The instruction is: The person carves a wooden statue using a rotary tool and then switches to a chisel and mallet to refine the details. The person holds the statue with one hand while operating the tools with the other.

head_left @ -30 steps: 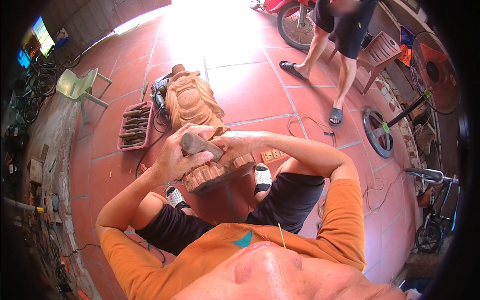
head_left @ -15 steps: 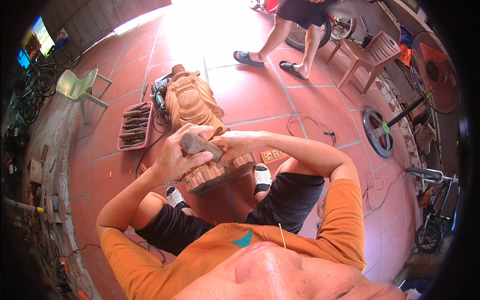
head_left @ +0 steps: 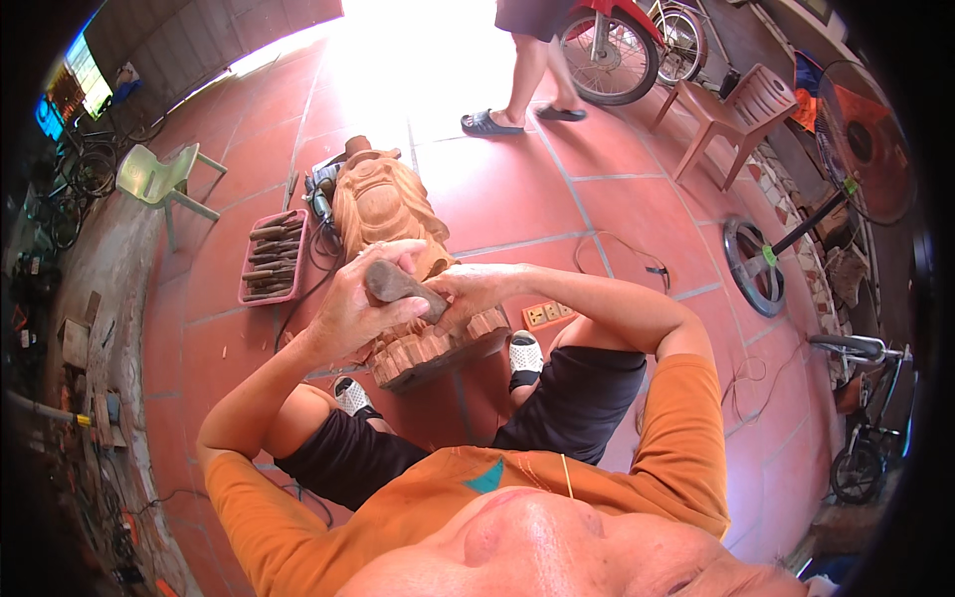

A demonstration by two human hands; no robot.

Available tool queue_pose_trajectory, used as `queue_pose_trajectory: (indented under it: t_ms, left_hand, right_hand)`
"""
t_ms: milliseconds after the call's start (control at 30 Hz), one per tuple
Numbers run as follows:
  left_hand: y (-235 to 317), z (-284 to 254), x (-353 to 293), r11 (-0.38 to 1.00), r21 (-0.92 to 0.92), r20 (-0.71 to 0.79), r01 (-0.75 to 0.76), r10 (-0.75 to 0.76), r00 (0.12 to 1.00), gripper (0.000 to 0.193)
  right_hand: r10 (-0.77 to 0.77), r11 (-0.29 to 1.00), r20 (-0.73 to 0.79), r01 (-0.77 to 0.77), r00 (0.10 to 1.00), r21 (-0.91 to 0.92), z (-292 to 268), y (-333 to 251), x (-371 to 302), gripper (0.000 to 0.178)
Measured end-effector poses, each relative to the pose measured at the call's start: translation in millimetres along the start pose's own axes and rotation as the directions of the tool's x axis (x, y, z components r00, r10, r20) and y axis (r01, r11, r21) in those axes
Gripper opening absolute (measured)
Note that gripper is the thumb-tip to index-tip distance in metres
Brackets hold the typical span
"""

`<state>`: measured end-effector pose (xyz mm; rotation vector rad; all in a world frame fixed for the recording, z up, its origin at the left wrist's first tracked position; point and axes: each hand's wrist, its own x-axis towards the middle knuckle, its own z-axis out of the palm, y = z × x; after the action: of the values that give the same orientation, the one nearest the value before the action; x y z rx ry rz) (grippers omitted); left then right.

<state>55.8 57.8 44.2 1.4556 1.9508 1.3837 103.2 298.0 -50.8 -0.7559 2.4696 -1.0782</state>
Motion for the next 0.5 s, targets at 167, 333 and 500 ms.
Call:
queue_pose_trajectory:
  t_ms: [167, 333, 500]
  left_hand:
    - [4, 2, 5, 0.999, -0.008, -0.062, -0.035, 0.034, 0.997, 0.068]
    - [19, -2, 10, 0.978, 0.135, -0.077, -0.157, 0.168, 0.983, 0.064]
    - [29, -15, 16, 0.894, 0.398, 0.098, -0.207, 0.183, 0.978, 0.050]
  right_hand:
    - [-0.002, 1.000, -0.011, 0.002, 1.000, 0.023, 1, 3, -1, 0.060]
    - [0.029, 0.999, -0.001, -0.029, 1.000, 0.025, 5, 2, 3, 0.059]
    - [0.016, 0.999, -0.009, -0.016, 1.000, 0.043, 5, 0, 2, 0.057]
